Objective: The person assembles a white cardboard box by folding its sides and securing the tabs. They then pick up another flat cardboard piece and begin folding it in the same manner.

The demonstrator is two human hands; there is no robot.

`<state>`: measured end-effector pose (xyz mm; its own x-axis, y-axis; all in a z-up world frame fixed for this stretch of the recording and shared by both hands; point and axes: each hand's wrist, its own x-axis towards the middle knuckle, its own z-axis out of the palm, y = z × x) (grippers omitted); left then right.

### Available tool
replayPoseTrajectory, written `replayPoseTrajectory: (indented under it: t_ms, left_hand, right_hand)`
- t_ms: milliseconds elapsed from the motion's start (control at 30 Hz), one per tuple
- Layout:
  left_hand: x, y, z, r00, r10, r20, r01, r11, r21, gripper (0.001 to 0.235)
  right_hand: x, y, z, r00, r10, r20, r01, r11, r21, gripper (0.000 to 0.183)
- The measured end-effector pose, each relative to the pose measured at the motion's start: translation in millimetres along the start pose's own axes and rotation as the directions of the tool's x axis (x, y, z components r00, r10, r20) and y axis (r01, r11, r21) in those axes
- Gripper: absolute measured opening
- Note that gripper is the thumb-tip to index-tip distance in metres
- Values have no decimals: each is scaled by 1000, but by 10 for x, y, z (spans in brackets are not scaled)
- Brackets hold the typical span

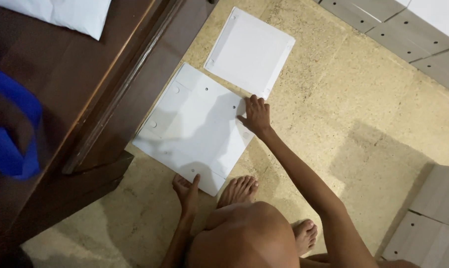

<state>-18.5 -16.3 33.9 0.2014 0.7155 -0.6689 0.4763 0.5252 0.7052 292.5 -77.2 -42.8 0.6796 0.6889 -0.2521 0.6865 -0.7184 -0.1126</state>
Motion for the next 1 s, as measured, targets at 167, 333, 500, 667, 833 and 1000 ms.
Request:
replayPoseTrajectory:
  t_ms: [167, 333, 500, 667, 833, 1000]
  left_hand:
    - [49, 12, -40, 999, -29, -26, 27, 997, -73, 80]
    - [-135, 415, -76, 996, -81, -39, 75, 989, -130, 72]
    - [-103, 203, -76, 990, 111, -89, -125, 978, -168, 53]
    - [-126, 36, -82, 964, 238, -123, -256, 952, -165, 33]
    - [-218, 168, -75, 966, 228, -121, -245, 956, -164, 42]
    - [-354, 267, 72, 981, 143, -132, -170, 960, -224, 60]
  right_hand:
    - [111, 28, -76, 995, 56, 87, -74, 972, 223, 35]
    - [55, 55, -296, 974, -100, 202, 1, 898, 441, 31]
    - [126, 193, -390, 969, -190, 157, 69, 821, 567, 31]
    - [96, 301, -451, 963, -244, 115, 122, 774, 622, 29]
    - [99, 349, -621, 963, -262, 57, 167, 753, 636, 26]
    - [104, 562, -690, 969, -213, 127, 113, 836, 538, 21]
